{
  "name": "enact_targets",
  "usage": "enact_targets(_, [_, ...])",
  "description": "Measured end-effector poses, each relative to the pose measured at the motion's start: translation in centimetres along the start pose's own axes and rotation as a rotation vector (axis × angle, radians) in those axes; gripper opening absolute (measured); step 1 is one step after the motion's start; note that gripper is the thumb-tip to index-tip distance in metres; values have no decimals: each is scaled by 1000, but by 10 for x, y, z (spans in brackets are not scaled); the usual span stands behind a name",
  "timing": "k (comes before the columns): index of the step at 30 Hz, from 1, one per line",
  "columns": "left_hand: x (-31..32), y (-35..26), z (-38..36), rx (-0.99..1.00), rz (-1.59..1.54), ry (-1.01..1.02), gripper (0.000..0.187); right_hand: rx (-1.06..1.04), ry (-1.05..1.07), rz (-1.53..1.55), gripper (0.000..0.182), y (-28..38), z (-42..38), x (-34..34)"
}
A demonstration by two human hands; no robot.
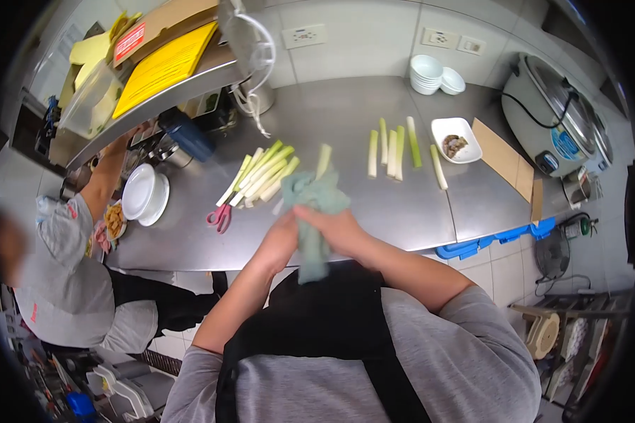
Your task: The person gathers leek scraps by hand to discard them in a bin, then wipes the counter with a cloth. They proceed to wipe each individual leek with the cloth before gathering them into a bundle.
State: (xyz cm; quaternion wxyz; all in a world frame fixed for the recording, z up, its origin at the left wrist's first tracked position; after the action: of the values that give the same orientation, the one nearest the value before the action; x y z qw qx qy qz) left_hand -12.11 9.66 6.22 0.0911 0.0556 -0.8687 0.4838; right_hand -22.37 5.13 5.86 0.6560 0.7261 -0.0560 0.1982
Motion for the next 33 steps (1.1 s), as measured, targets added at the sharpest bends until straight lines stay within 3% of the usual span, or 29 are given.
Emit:
enact_targets(1, [8,11,3,-43,-62,6,26,-190,35,-124,50,15,-1,4])
enact_targets(2, [7,15,3,-51,-48,19,26,-194,16,-120,50,22,5,-4])
enact_targets(4, [9,26,-3,-184,6,229,22,62,-191,227,51,25,39,-37])
enact_targets(6, [12,23,-8,-186,-8,292,19,152,-148,572,49,32,70,-71])
enact_targets(7, [18,20,-10,-202,-178,370,20,143,-151,582,49,40,65,-85])
enact_targets(9, [26,11,-9,-269,-518,471,22,135,147,919,50,66,53,-76])
enact_targets(10, [28,7,-4,-262,-518,473,22,134,153,916,50,61,47,-74])
enact_targets(12, [47,2,2,-341,-649,680,24,267,274,966,52,34,18,-49])
enact_targets(14, [67,11,7,-420,-674,729,26,60,143,431,46,20,2,-29])
enact_targets(16, [66,24,15,-404,-410,301,27,38,102,308,38,24,3,-34])
enact_targets(17, [52,24,22,-291,-92,301,33,11,69,180,29,29,7,-41])
enact_targets(18, [38,24,26,-294,-79,303,33,4,62,188,29,36,11,-50])
enact_targets(20, [20,-34,22,412,1101,-30,42,-71,117,-26,34,53,17,-67])
enact_targets(21, [4,-53,24,406,852,-75,42,-69,112,-21,34,56,15,-71])
enact_targets(22, [-3,-72,21,389,597,-125,41,-170,173,-222,34,64,11,-69])
enact_targets(23, [21,-90,13,415,515,-171,40,-269,238,-423,35,69,6,-65])
enact_targets(24, [48,-102,11,445,431,-217,39,-262,244,-421,35,66,3,-63])
enact_targets(25, [60,-100,20,441,428,-223,39,-395,251,-396,35,72,-3,-53])
enact_targets(27, [105,-79,42,296,336,218,35,-544,206,-317,34,73,-13,-49])
enact_targets(28, [111,-82,50,291,335,221,35,-540,203,-317,34,71,-13,-58])
enact_targets(30, [102,-92,70,227,-129,128,36,-295,325,-379,34,48,-15,-78])
enact_targets(32, [83,-122,98,291,-262,3,39,-223,314,-423,33,33,-24,-112])
enact_targets(33, [82,-132,117,260,-225,63,42,-157,311,-467,31,26,-31,-129])
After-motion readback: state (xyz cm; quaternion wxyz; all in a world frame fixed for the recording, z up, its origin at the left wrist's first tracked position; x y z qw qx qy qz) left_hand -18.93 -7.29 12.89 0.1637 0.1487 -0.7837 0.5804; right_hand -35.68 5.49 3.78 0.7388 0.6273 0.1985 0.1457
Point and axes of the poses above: each hand's wrist, its own z-axis towards the middle knuckle, its own x-axis out of the palm, y = z × x, the point moved 8 cm from there along z, towards the middle knuckle, and after that the axes turned 8 degrees about -x, right-handed, at the moved point
